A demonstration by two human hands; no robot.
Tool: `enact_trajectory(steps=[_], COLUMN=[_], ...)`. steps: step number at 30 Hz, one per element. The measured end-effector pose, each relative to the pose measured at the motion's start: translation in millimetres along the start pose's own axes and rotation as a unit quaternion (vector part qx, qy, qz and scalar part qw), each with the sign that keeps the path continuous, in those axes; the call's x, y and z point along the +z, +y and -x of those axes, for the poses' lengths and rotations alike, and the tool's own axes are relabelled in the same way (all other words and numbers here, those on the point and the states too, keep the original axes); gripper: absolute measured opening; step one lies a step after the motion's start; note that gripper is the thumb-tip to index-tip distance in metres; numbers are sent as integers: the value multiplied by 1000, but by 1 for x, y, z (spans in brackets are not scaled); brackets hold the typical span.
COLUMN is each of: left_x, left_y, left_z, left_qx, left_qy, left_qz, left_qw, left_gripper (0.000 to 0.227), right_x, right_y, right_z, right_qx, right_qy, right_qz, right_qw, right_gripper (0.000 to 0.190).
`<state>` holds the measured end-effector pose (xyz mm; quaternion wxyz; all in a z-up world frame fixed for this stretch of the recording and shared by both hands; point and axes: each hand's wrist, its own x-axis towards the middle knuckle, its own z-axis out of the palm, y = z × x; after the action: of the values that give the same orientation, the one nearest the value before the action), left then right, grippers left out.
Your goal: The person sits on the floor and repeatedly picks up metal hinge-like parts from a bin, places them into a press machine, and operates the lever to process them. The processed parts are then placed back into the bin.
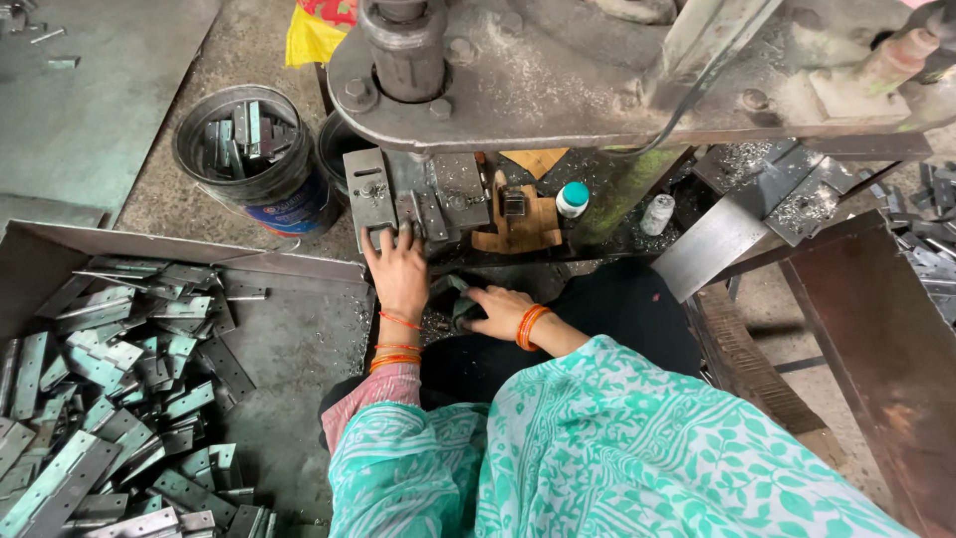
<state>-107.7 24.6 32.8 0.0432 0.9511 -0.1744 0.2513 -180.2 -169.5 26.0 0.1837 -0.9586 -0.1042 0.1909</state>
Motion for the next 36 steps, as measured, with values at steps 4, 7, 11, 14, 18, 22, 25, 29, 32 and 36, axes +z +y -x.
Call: enact_trajectory(steps=[4, 7, 11, 14, 18, 22, 25, 29, 32, 36], left_x=[-16, -11, 20, 42, 43, 31, 23, 22, 27, 42], left_y=[-11, -18, -19, -12, -28, -37, -37, -24, -18, -16], left_z=[5, 7, 0, -12, -31, -24, -28, -18, -14, -18], left_qx=[-47, -135, -280, -285, -165, -194, -179, -101, -59, -46], left_qy=[108, 149, 99, 61, 128, 64, 60, -76, -141, -116], left_qz=[158, 312, 604, 752, 566, 91, 175, 157, 118, 80], left_qw=[980, 929, 739, 591, 798, 975, 966, 980, 981, 989], left_gripper=[30, 26, 22, 25, 41, 38, 40, 37, 42, 33], right_x=[-2, -8, -15, -30, -61, -57, -42, -32, -41, -38], right_y=[16, 38, 51, 50, 33, 15, -5, -17, -12, 3], right_z=[-11, -33, -62, -62, -56, -49, -65, -79, -68, -19], right_qx=[17, -98, -50, -54, -126, -196, -249, -241, -213, -190], right_qy=[-12, 143, 208, 236, 374, 412, 294, 246, 222, 154], right_qz=[-26, -85, -482, -576, -478, -33, 48, 38, 34, 34], right_qw=[999, 981, 850, 781, 784, 889, 922, 938, 951, 969], right_gripper=[68, 60, 46, 22, 22, 27, 31, 46, 48, 56])
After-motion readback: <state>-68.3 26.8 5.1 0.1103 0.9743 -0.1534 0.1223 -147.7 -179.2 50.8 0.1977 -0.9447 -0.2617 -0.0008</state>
